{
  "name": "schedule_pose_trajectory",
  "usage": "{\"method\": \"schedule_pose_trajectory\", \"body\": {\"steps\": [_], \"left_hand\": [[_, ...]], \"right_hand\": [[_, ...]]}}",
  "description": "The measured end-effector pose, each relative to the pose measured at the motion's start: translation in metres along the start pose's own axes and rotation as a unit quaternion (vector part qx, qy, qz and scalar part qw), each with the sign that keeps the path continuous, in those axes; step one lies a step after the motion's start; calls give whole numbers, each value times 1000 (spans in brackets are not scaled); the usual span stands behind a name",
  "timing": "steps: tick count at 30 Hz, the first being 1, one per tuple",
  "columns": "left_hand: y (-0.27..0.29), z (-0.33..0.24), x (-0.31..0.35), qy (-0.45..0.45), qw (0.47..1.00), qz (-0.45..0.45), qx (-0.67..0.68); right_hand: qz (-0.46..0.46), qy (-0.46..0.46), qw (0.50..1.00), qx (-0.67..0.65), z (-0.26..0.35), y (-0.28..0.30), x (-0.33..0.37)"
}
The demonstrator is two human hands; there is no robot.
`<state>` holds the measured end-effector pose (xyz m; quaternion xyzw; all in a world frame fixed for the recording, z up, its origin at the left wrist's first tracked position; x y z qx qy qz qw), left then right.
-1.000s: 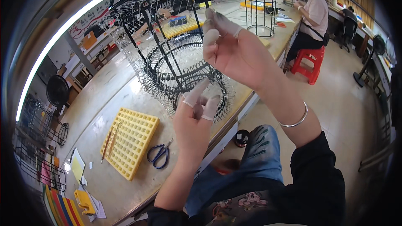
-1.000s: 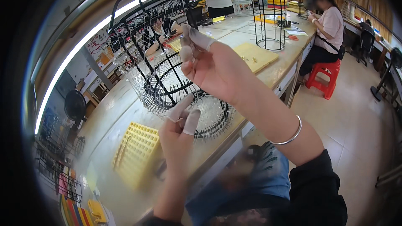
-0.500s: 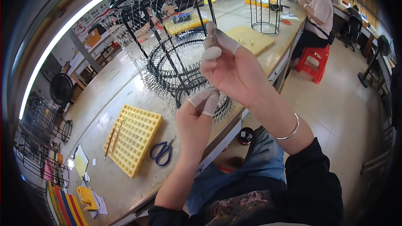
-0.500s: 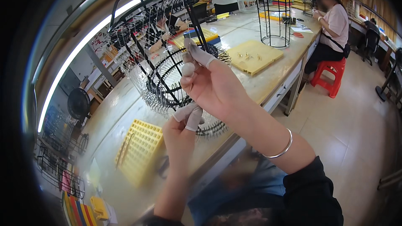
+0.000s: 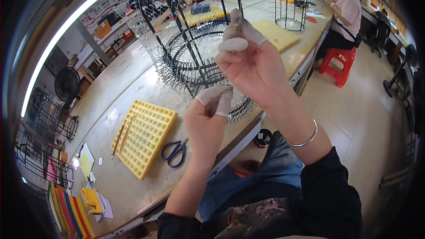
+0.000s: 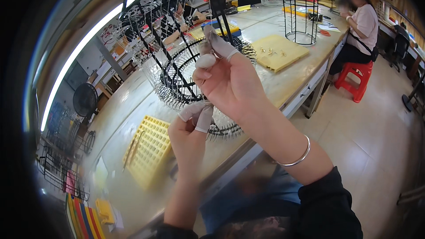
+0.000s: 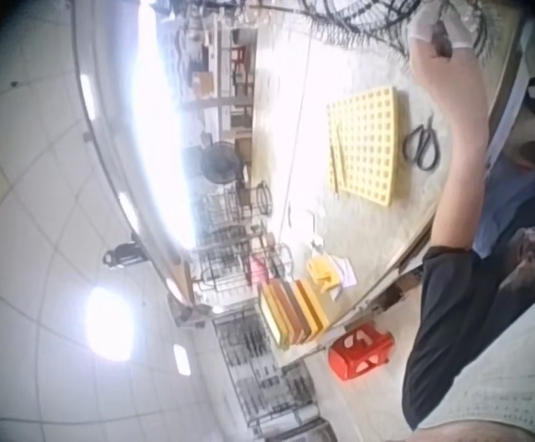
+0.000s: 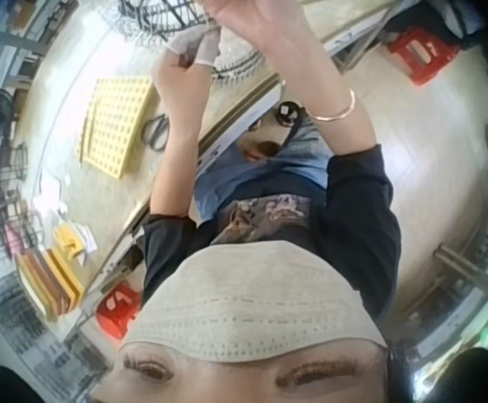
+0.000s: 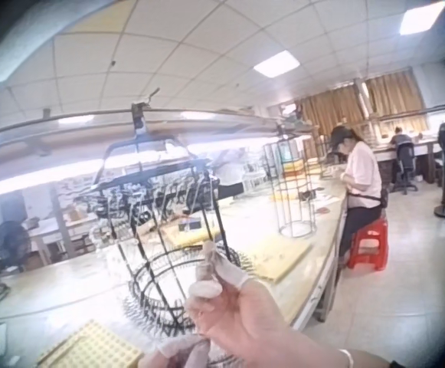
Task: The person assembles a decorative wire frame by attaching small clear beads to the structure. They pick up beads from a yellow tray, thread them onto the wire, and secure them using a pair of scissors. The process is repeated for multiple beads throughout the clip.
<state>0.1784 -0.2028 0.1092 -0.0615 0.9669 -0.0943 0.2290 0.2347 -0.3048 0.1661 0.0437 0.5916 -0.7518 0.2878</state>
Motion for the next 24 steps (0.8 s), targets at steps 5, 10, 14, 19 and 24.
{"method": "schedule_pose_trajectory", "body": {"steps": [5,10,14,19,24], "left_hand": [[14,-9,-2,-12,991,-42,-124],[18,-26,-12,-98,961,-52,-253],[20,-32,-8,-67,967,-50,-241],[23,-34,-10,-83,960,-54,-263],[21,-40,-17,-162,922,-52,-347]], "right_hand": [[-16,101,977,189,9,2,-3],[-73,250,836,484,27,-2,13],[-80,198,755,619,26,6,29],[-86,191,628,749,16,8,49],[-95,177,566,799,13,0,52]]}}
Point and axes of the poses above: each hand's wrist, its own x-axis away from the middle knuckle, its own y-axis out of the back of the hand, z = x × y, the point moved 7 cm from there along -x, towards the middle knuckle, and after that the axes turned 10 degrees about x, right-handed, at the moved point
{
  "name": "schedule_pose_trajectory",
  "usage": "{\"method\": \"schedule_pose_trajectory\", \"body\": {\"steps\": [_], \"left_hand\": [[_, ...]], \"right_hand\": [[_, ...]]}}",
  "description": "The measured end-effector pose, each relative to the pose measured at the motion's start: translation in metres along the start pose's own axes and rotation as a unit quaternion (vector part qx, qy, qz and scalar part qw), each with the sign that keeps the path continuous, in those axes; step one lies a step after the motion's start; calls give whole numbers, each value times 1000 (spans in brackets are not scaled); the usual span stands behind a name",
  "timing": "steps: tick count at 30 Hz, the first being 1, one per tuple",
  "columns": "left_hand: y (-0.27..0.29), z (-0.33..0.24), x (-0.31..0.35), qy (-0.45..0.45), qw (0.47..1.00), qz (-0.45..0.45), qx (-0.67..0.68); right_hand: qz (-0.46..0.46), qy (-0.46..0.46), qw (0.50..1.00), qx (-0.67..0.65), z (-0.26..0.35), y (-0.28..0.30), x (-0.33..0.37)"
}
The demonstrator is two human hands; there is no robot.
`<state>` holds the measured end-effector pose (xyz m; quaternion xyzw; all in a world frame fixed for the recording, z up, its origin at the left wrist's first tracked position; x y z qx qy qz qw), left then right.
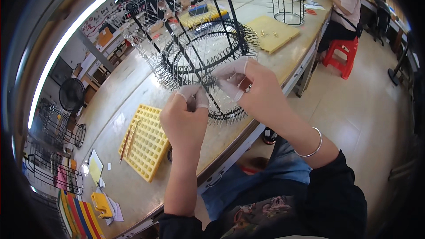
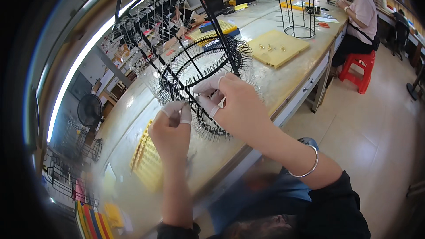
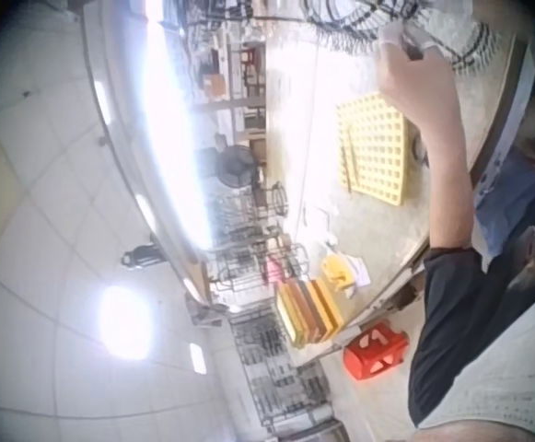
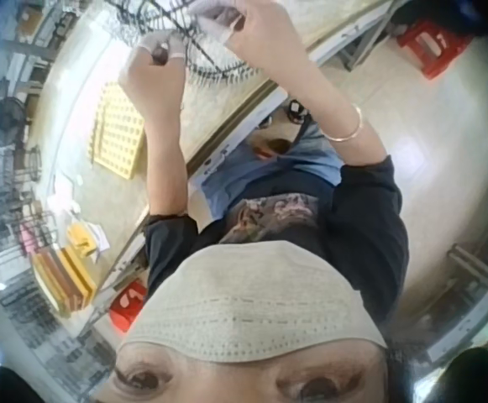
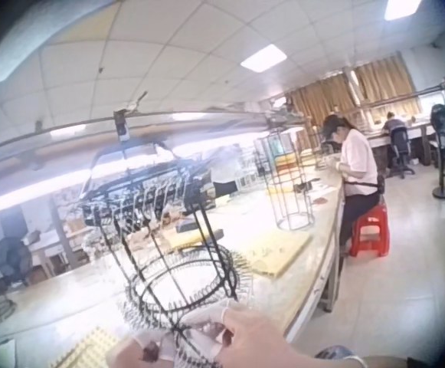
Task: The person assembles a decorative wire frame by attaching small clear beads to the structure. They pick up beads from a yellow tray, thread them onto the wire, and secure them using a pair of scissors. The process is repeated for multiple beads throughout the clip.
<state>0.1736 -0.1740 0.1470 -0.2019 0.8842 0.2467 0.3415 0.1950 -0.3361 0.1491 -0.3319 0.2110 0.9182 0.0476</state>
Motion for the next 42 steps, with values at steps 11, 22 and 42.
{"method": "schedule_pose_trajectory", "body": {"steps": [11,22,42], "left_hand": [[0,-20,20,-85,996,-14,-18],[5,-22,23,-54,998,28,-19],[59,-40,24,-98,995,8,-6]], "right_hand": [[43,-61,993,-88,-4,-9,9],[53,-56,993,-89,-3,-12,10],[222,-196,879,-373,-7,-39,23]]}}
Point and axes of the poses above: each hand's wrist, its own x-axis away from the middle knuckle, its own y-axis out of the back of the hand, z = x × y, the point moved 7 cm from there along -x, towards the middle knuckle, and after that the axes turned 10 degrees about x, right-handed, at the moved point
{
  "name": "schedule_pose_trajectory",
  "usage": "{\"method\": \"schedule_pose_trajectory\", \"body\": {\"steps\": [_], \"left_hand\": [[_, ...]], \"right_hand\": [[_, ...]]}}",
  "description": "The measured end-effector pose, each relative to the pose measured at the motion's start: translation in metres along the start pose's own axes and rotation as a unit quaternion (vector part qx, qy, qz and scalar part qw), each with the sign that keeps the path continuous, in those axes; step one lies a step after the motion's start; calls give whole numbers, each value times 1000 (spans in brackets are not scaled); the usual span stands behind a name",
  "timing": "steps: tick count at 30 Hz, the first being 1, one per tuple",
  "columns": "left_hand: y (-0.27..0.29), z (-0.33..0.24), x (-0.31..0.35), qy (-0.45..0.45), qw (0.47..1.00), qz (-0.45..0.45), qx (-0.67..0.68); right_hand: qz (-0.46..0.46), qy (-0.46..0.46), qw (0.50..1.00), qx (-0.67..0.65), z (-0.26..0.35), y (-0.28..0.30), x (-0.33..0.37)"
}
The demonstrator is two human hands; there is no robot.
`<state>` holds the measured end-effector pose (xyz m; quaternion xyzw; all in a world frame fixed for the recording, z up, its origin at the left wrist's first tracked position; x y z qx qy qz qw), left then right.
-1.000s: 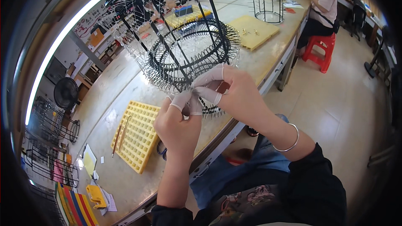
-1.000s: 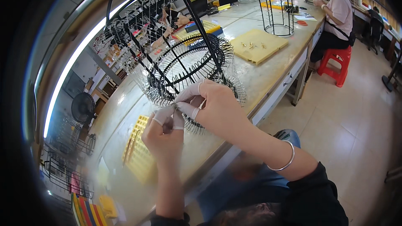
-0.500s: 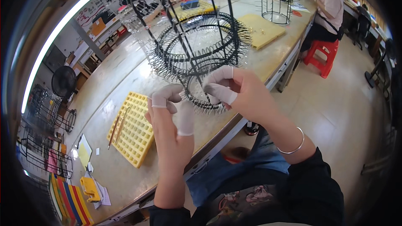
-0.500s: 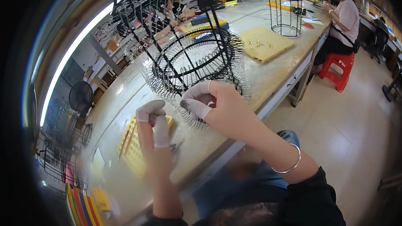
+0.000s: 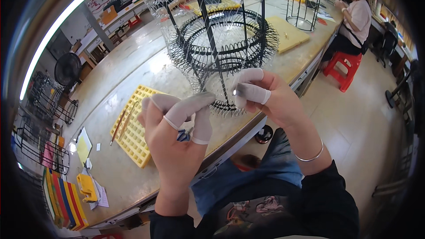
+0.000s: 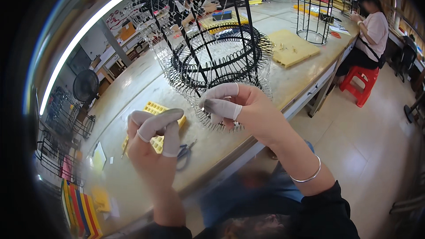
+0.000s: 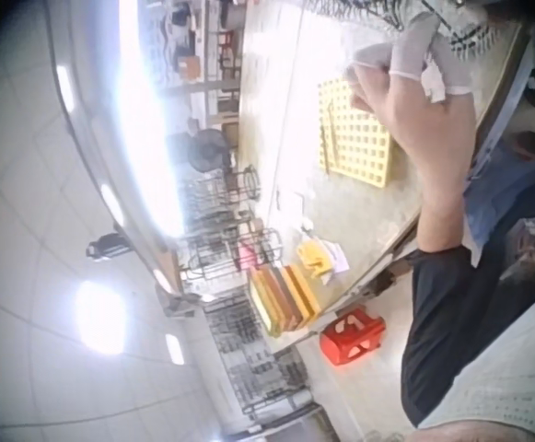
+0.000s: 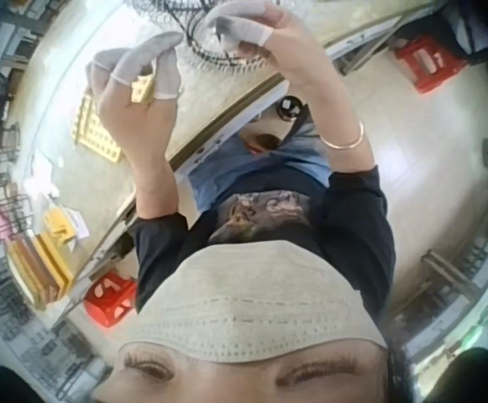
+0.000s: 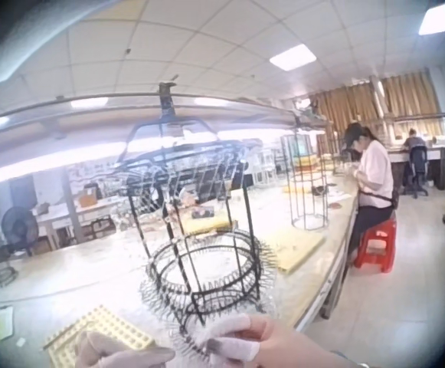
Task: The person assembles a decorative wire frame by attaching small clear beads to the structure. They pick up beads from a yellow tray, thread them onto the wire, and secure them using a pair of scissors. The process is repeated for multiple beads throughout the clip.
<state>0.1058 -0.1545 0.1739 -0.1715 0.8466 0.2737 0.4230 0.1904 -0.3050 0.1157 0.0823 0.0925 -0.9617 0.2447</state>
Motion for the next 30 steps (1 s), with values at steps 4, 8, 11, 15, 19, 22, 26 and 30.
{"method": "schedule_pose_trajectory", "body": {"steps": [4,8,11,15,19,22,26,30], "left_hand": [[10,-12,0,-25,999,-34,-34],[17,-22,1,-62,994,-55,-76],[18,-34,-1,-116,983,-56,-128],[14,-36,2,-152,977,-42,-142],[11,-38,1,-171,974,-35,-142],[10,-38,1,-168,975,-28,-142],[8,-35,1,-160,977,-24,-141],[6,-38,-1,-175,973,-11,-151]], "right_hand": [[7,18,1000,13,1,0,0],[13,45,998,46,6,-1,-1],[15,55,997,53,9,-3,-1],[10,56,997,57,7,-1,-1],[8,62,997,49,6,0,0],[8,66,997,44,9,-1,0],[20,75,997,28,8,-2,-1],[28,71,997,28,10,-3,-1]]}}
Point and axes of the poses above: each hand's wrist, its own x-axis away from the middle knuckle, its own y-axis out of the back of the hand, z = x × y, the point moved 7 cm from there along -x, towards the middle knuckle, and after that the axes turned 10 degrees about x, right-handed, at the moved point
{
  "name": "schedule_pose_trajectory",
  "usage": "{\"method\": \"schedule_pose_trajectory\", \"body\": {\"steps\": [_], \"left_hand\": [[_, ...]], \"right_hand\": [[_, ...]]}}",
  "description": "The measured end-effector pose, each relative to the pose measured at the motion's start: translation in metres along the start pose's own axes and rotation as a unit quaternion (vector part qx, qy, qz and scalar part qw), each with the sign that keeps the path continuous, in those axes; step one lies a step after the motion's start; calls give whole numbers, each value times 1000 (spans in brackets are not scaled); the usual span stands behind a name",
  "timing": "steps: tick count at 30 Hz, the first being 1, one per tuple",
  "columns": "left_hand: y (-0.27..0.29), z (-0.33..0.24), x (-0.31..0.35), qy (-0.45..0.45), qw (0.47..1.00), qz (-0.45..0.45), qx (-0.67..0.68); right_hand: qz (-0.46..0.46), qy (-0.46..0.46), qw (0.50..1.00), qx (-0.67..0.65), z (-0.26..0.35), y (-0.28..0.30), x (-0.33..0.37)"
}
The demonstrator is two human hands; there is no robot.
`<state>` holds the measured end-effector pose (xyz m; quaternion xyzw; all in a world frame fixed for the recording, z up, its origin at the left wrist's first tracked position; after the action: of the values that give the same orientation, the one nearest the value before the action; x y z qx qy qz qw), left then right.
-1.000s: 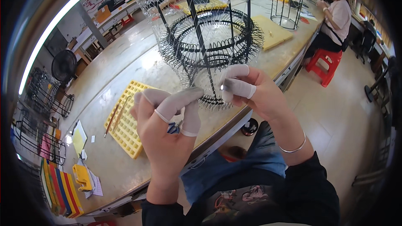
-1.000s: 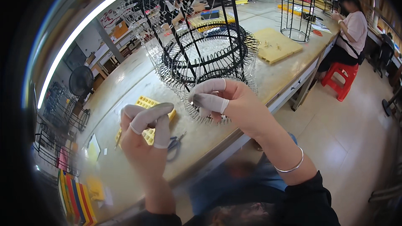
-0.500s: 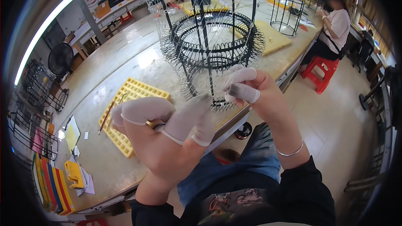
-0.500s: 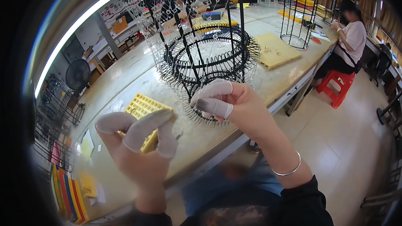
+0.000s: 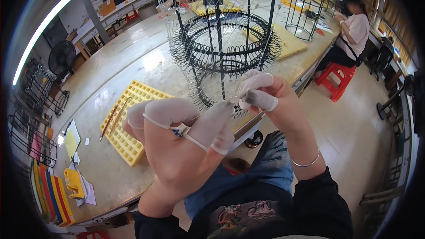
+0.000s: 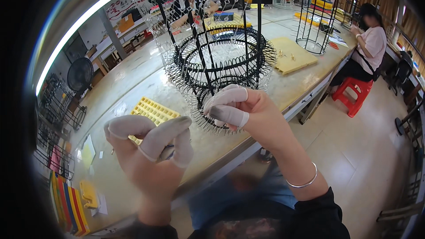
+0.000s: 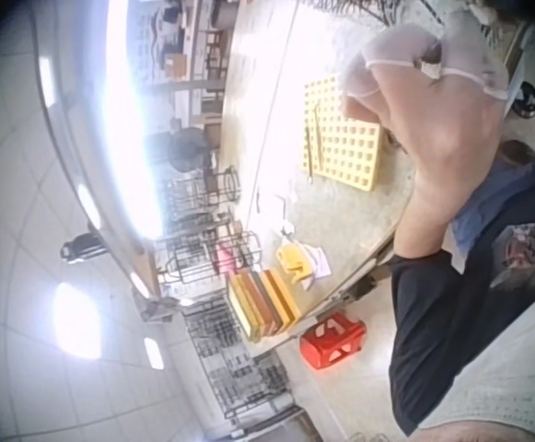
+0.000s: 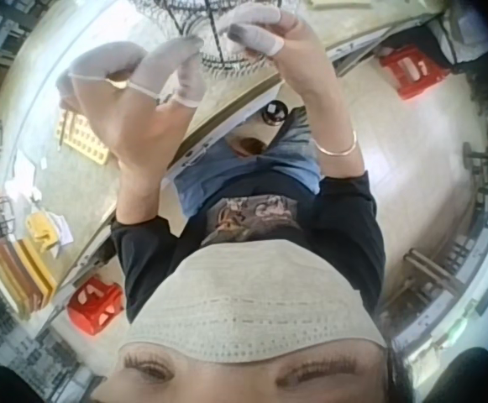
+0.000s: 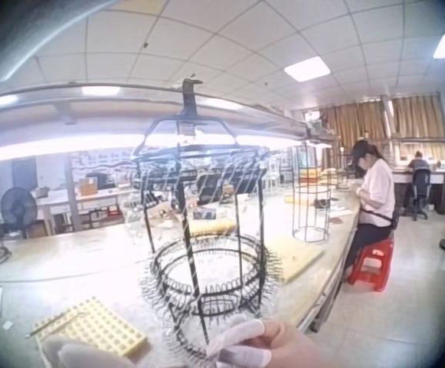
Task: The person assembles a decorative wire frame by attaching small clear beads to the structure. They pick up beads from a yellow tray, thread them onto the wire, and secure them using a pair of scissors. The process is repeated for multiple beads throughout the clip.
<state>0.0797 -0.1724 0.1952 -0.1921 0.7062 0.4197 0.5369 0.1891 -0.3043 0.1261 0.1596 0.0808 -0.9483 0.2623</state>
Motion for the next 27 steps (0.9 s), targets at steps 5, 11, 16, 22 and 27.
{"method": "schedule_pose_trajectory", "body": {"steps": [5,11,16,22,27], "left_hand": [[1,-3,-7,-20,999,34,-10],[-5,-1,-22,-60,995,77,-28],[-8,4,-32,-76,992,101,28],[-13,8,-29,-86,989,111,52],[-19,9,-27,-75,990,102,67]], "right_hand": [[-5,1,1000,15,1,1,0],[39,34,998,30,10,0,-1],[36,20,998,50,18,-2,0],[41,9,997,61,17,-1,0],[28,-2,997,65,13,1,1]]}}
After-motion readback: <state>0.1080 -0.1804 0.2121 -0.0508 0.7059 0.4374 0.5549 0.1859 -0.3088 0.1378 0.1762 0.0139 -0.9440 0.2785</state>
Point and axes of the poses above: each hand's wrist, its own x-axis away from the middle knuckle, its own y-axis out of the back of the hand, z = x × y, the point moved 7 cm from there along -x, towards the middle knuckle, and after that the axes turned 10 degrees about x, right-handed, at the moved point
